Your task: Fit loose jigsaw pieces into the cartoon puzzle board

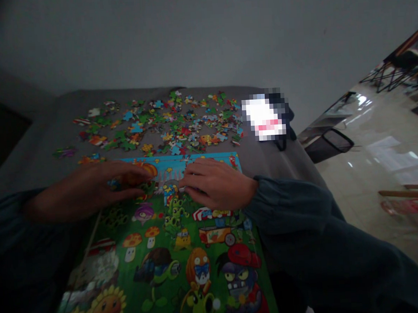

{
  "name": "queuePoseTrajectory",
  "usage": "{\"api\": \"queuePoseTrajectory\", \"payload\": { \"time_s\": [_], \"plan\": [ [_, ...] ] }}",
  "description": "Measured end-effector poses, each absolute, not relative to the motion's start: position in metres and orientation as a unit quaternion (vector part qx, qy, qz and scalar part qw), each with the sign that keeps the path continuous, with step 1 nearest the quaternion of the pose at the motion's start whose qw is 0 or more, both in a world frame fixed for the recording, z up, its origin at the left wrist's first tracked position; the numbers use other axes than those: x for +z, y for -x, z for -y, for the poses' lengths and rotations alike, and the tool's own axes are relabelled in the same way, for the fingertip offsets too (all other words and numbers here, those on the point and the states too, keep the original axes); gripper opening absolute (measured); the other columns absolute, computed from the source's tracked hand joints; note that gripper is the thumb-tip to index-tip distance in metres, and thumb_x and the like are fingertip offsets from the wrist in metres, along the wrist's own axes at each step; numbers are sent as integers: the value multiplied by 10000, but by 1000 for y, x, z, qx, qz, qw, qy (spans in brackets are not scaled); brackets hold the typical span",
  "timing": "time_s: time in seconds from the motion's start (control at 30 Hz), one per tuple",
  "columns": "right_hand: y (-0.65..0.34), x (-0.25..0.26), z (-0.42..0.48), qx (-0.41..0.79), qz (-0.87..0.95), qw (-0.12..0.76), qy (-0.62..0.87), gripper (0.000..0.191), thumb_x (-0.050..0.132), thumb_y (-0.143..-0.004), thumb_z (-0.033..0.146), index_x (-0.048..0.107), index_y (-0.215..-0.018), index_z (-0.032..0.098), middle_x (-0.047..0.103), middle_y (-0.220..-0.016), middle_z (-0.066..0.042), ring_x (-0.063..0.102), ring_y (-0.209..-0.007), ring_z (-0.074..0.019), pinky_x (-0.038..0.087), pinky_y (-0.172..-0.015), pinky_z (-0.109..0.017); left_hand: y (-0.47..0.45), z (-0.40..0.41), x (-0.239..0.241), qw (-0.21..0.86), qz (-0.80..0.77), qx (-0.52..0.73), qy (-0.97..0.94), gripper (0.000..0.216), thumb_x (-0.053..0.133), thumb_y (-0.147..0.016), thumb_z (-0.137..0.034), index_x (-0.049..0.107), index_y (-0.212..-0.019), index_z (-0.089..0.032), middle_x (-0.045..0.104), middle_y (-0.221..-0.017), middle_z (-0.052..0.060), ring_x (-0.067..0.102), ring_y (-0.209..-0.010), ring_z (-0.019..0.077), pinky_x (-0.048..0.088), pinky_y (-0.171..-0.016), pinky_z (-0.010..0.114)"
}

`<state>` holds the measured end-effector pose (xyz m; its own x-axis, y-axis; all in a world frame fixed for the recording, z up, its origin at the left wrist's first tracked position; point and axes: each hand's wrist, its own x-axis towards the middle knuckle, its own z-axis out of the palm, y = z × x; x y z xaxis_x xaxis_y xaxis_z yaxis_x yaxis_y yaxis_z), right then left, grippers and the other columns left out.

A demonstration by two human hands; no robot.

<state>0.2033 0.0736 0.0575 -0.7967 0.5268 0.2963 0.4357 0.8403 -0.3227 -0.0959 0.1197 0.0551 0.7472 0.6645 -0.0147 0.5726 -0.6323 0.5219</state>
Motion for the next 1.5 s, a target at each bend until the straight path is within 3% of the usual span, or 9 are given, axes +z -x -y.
{"api": "queuePoseTrajectory", "payload": {
  "time_s": [0.23,0.37,0.57,0.73,0.93,1.17,1.33,1.5],
  "plan": [
    [-197,67,-66,241,902,229,274,208,550,-967,276,628,-1104,141,695,-1020,-101,627,-961,-186,501,-865,-351,67,-93,66,401,-337,163,-836,143,648,-872,-298,645,-987,-213,713,-869,-8,686,-767,137,558,-688,222],
    [-192,72,-59,352,847,234,323,187,652,-909,295,636,-1036,158,708,-903,-32,637,-746,-117,509,-681,-251,46,-71,71,429,-324,216,-815,100,673,-870,-289,640,-894,-198,695,-882,-1,677,-755,118,566,-681,209],
    [-198,81,-60,462,824,103,311,98,647,-888,194,651,-978,155,719,-810,-6,658,-683,-90,492,-601,-197,50,-74,68,325,-288,209,-876,139,596,-938,-303,654,-1032,-219,704,-961,17,666,-841,140,538,-742,245],
    [-199,84,-60,451,829,40,329,106,667,-868,222,658,-936,142,719,-698,6,652,-596,-89,469,-568,-195,53,-81,61,238,-245,196,-919,188,505,-968,-197,640,-1099,-201,701,-1035,46,648,-951,168,504,-803,275],
    [-195,84,-60,436,829,21,350,169,686,-852,284,662,-949,148,721,-685,8,656,-589,-101,449,-551,-205,52,-81,60,203,-193,186,-942,198,485,-965,-136,641,-1077,-184,690,-1019,54,632,-927,166,487,-800,274],
    [-195,83,-59,439,847,14,299,134,620,-900,247,678,-931,130,711,-693,-2,630,-589,-84,427,-573,-194,55,-82,54,153,-179,165,-958,186,496,-967,-147,658,-1040,-198,684,-1033,46,619,-943,183,469,-836,301],
    [-195,85,-55,362,886,80,279,237,576,-918,296,660,-1075,140,625,-603,43,536,-508,-77,353,-533,-208,62,-88,55,109,-192,181,-958,192,497,-962,-166,663,-1052,-201,687,-1043,51,609,-981,212,472,-874,342],
    [-197,84,-56,309,915,33,259,248,548,-916,273,694,-1087,168,649,-610,21,539,-525,-93,302,-516,-226,73,-99,58,95,-229,192,-950,178,525,-963,-221,665,-1073,-222,695,-1049,47,624,-965,211,487,-862,354]
  ]
}}
